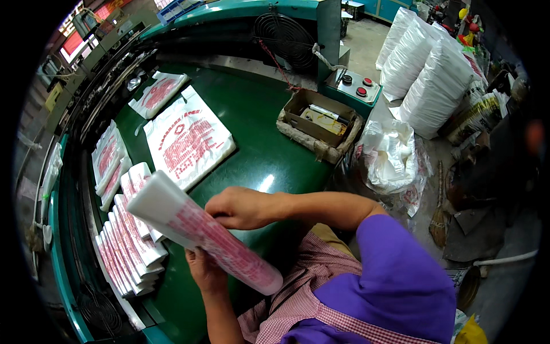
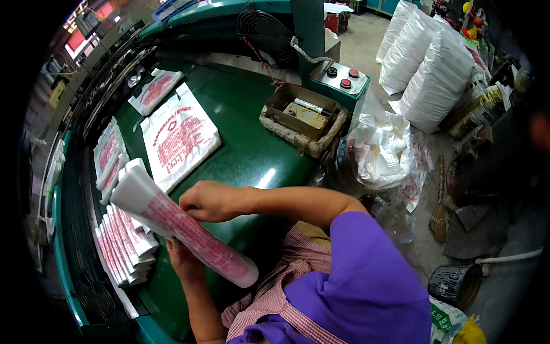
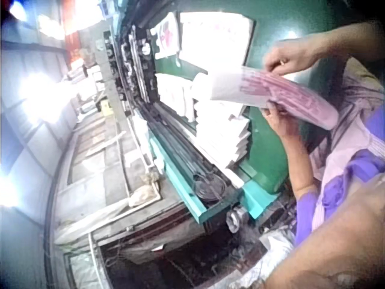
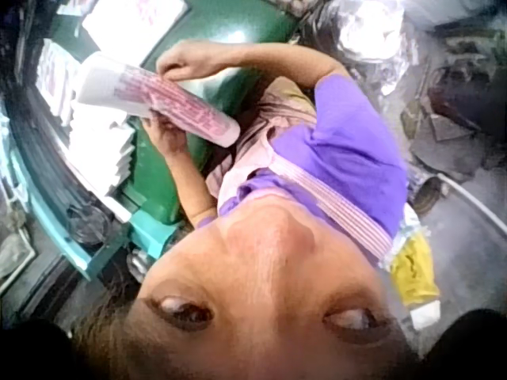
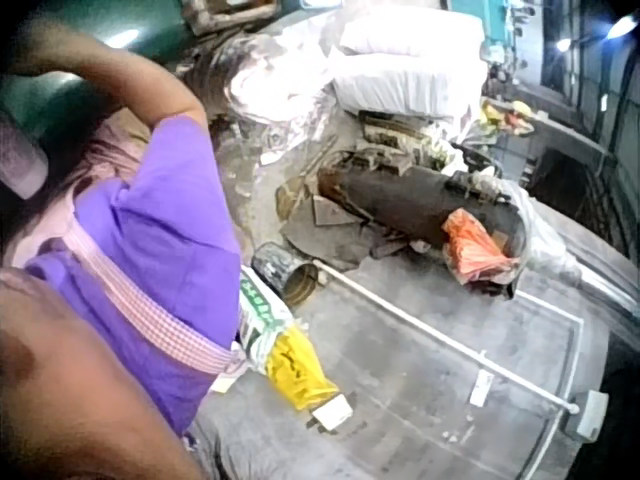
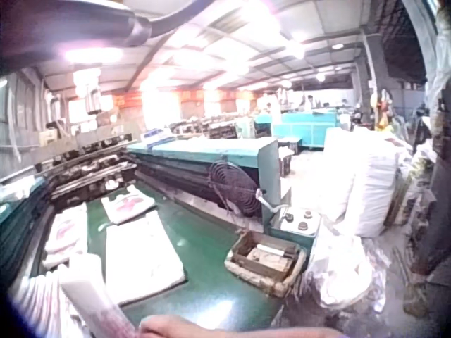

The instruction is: The person folds white plastic shopping bags with red text on a green workbench. They repeatedly pick up a bag, fold it into a compact rectangle, and secure it with a yellow rubber band. The finished bundles are stacked and eventually placed into a large white sack.

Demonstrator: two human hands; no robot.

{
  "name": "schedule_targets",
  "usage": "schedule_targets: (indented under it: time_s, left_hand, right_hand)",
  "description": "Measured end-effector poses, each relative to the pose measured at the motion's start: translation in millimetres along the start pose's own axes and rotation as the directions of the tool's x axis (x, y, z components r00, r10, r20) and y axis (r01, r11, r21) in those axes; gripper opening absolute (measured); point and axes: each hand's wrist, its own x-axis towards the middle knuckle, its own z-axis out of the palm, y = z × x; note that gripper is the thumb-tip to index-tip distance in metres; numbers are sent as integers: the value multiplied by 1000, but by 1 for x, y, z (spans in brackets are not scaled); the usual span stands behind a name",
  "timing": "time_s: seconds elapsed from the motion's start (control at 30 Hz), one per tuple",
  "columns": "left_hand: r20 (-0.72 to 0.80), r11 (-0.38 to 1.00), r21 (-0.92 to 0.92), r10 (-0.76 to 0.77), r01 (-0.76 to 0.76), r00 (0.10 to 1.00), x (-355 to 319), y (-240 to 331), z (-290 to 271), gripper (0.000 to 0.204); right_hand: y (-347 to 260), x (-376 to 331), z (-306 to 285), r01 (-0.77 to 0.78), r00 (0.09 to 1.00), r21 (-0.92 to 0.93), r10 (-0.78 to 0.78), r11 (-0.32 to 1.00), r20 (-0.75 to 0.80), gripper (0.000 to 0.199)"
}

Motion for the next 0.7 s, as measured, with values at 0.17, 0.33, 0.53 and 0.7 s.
schedule_targets:
  time_s: [0.17, 0.33, 0.53, 0.7]
  left_hand:
    - [44, 950, -246, -186, 191, 982, -7, 13, -18, 41]
    - [-34, 983, -8, -184, 184, 982, -31, 27, -18, 48]
    - [-254, 571, 772, -122, 278, 959, -28, 54, -67, 42]
    - [-364, 855, 518, 260, -37, 894, 2, 20, -47, 29]
  right_hand:
    - [28, -10, 30, -186, 954, 965, 271, 185, 132, 16]
    - [7, -7, -4, 1, 992, 992, 125, 123, -16, 19]
    - [-14, -6, 37, 135, 833, 492, -368, 860, 414, 18]
    - [45, -19, 53, -195, 913, 739, 395, 645, -105, 44]
